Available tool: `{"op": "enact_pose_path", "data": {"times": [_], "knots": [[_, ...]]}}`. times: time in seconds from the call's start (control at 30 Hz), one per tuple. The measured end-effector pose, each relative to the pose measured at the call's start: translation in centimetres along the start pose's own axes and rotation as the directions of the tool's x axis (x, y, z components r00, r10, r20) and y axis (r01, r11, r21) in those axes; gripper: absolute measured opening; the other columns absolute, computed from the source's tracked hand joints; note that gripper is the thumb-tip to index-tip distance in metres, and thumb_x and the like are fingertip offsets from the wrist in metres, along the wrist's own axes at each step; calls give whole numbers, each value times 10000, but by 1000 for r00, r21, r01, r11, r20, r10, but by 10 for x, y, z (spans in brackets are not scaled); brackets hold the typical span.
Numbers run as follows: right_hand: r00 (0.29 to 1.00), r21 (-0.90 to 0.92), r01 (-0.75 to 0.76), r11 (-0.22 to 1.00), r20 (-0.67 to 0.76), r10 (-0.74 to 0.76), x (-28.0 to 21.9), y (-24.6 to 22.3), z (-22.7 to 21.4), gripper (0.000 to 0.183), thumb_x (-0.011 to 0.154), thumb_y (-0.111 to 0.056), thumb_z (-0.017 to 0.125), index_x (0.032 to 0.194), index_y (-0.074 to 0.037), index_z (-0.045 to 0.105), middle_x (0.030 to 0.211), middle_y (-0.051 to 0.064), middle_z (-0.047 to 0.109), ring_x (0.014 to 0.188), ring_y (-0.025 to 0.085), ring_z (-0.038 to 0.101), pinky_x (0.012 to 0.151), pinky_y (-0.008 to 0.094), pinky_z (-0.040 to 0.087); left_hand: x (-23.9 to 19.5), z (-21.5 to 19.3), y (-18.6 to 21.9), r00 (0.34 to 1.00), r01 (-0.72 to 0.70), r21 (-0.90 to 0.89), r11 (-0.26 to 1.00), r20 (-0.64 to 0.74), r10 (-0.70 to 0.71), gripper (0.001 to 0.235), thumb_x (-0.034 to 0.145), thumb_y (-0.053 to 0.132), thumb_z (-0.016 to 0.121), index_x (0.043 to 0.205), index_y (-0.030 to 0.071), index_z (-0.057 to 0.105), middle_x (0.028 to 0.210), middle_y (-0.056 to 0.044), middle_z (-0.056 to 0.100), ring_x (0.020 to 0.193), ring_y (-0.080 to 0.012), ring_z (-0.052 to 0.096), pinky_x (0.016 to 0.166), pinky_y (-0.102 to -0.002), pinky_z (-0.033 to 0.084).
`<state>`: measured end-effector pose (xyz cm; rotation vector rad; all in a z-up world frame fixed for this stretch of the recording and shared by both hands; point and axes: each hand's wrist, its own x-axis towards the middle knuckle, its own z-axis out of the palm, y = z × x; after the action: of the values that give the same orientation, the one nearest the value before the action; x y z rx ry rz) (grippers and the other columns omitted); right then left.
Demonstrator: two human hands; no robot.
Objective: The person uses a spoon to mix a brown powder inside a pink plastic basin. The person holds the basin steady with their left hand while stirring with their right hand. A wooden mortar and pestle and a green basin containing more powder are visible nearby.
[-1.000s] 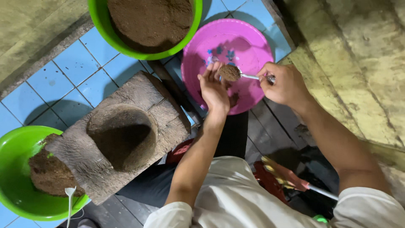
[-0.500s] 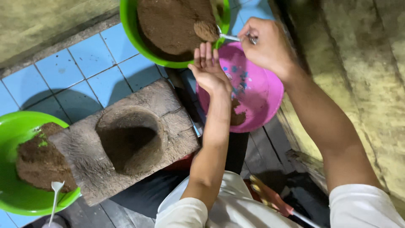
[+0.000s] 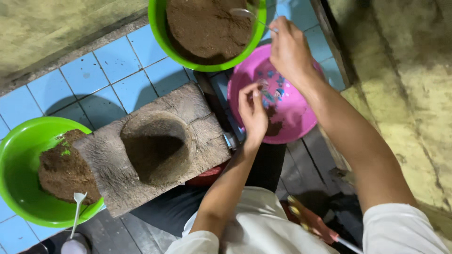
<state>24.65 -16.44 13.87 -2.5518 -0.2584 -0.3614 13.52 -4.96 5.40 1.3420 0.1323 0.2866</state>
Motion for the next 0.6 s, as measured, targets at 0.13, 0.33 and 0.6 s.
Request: {"op": "enact_pose_path", "data": {"times": [0.13,0.33,0.6], "knots": [[996,-58,44,997,-71,-48,-85,22,-26,174,1005,61,543,1169,29,589,956,247,685,833,449,674,729,513,521,-51,-27,-2,990,-10,44,999,142,4,153,1041,145,533,1094,71,656,1044,-74,661,966,-196,664,904,-305,539],[959,-386,-201,900,110,262,-206,72,-27,100,985,-227,659,1075,-184,666,795,118,696,739,357,731,653,486,577,-112,-72,-37,907,287,-36,957,333,-259,136,1027,154,611,1099,73,694,776,-62,645,576,-143,621,557,-269,535],[969,-373,-193,908,74,237,-243,61,-22,124,970,-120,620,1093,-132,612,747,157,654,707,393,714,602,501,560,-124,-95,-82,573,545,470,694,396,-717,455,1078,467,492,1022,51,666,820,-101,705,642,-191,721,530,-299,547]]}}
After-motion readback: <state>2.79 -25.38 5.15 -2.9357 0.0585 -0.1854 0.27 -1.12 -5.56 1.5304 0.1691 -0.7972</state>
